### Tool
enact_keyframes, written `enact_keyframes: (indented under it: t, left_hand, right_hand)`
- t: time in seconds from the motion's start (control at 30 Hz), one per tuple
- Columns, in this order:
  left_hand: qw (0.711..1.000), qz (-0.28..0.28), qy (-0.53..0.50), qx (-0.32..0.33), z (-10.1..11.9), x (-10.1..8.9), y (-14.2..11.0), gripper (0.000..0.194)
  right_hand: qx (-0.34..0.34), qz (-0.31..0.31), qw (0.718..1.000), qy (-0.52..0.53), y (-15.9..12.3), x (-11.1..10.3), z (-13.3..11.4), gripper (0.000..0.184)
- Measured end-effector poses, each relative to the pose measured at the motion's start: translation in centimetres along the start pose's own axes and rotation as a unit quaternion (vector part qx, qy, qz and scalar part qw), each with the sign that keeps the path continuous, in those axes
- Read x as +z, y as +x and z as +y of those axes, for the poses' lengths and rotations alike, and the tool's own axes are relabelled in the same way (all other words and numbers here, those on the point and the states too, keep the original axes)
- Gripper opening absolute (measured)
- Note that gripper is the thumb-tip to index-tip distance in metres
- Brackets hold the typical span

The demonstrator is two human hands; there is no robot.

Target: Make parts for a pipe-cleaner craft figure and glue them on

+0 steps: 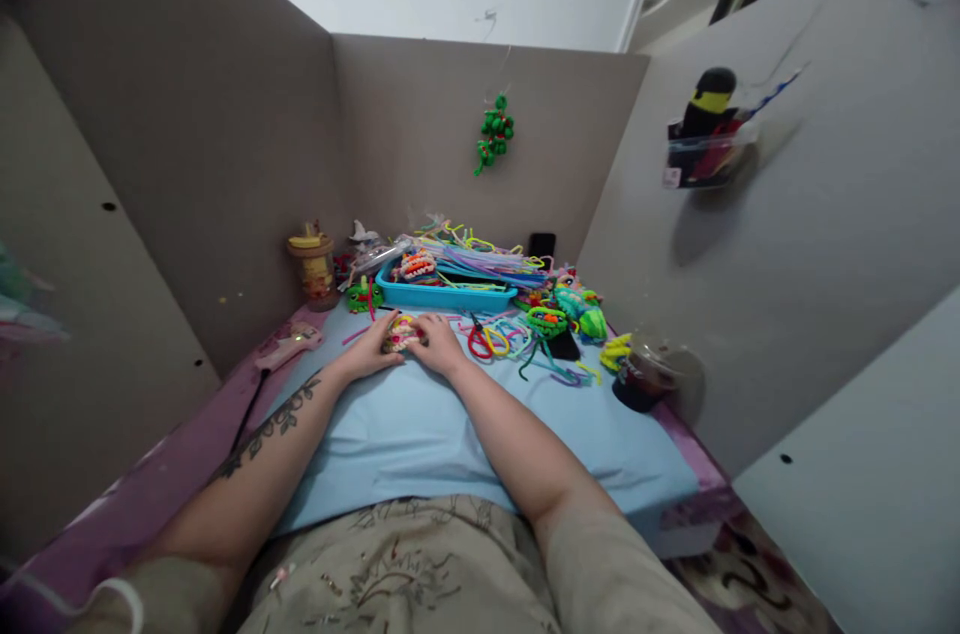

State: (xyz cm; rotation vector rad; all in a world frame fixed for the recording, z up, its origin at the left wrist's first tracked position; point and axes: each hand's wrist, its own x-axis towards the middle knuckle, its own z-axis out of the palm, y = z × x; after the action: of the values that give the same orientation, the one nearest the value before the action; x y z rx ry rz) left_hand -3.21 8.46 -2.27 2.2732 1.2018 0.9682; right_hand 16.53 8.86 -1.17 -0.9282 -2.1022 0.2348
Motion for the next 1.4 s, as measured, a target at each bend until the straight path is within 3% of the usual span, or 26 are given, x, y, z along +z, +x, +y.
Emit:
enact_keyframes:
  t: [0.2, 0.5, 0.63, 0.73, 0.9, 1.13, 1.4]
  left_hand:
    - [0.999, 0.008, -0.03, -0.009, -0.3, 0.1, 0.1, 0.081]
    - [0.999, 0.024, -0.015, -0.026, -0.2, 0.4, 0.3, 0.086]
    - [0.999, 0.032, -0.008, -0.012, 0.1, 0.1, 0.3, 0.076]
    - [1.0, 0.029, 0.006, -0.001, 0.5, -0.3, 0.2, 0.059]
    - [0.999, 0.032, 0.008, 0.006, 1.1, -0.5, 0.2, 0.047]
    - [0.999, 0.041, 0.021, -0.012, 1.8, -0.8, 0.0, 0.044]
    - [0.999, 0.032, 0.037, -0.015, 2.6, -1.0, 0.1, 0.04]
  right_hand:
    - [0.012, 0.024, 0.999, -0.033, 0.0, 0.3, -0.6, 0.023]
    - [0.027, 0.016, 0.999, -0.04, 0.0, 0.8, -0.6, 0.027]
    - [-0.002, -0.009, 1.0, 0.002, -0.2, 0.3, -0.2, 0.043]
    - [-0.007, 0.01, 0.999, 0.039, -0.5, -0.4, 0.3, 0.054]
    - [0.032, 0.031, 0.998, 0.039, -0.7, -0.5, 1.1, 0.041]
    - [0.051, 0.015, 0.998, 0.028, -0.4, 0.7, 1.3, 0.043]
    - [0.05, 0.016, 0.997, 0.055, -0.3, 0.6, 1.0, 0.038]
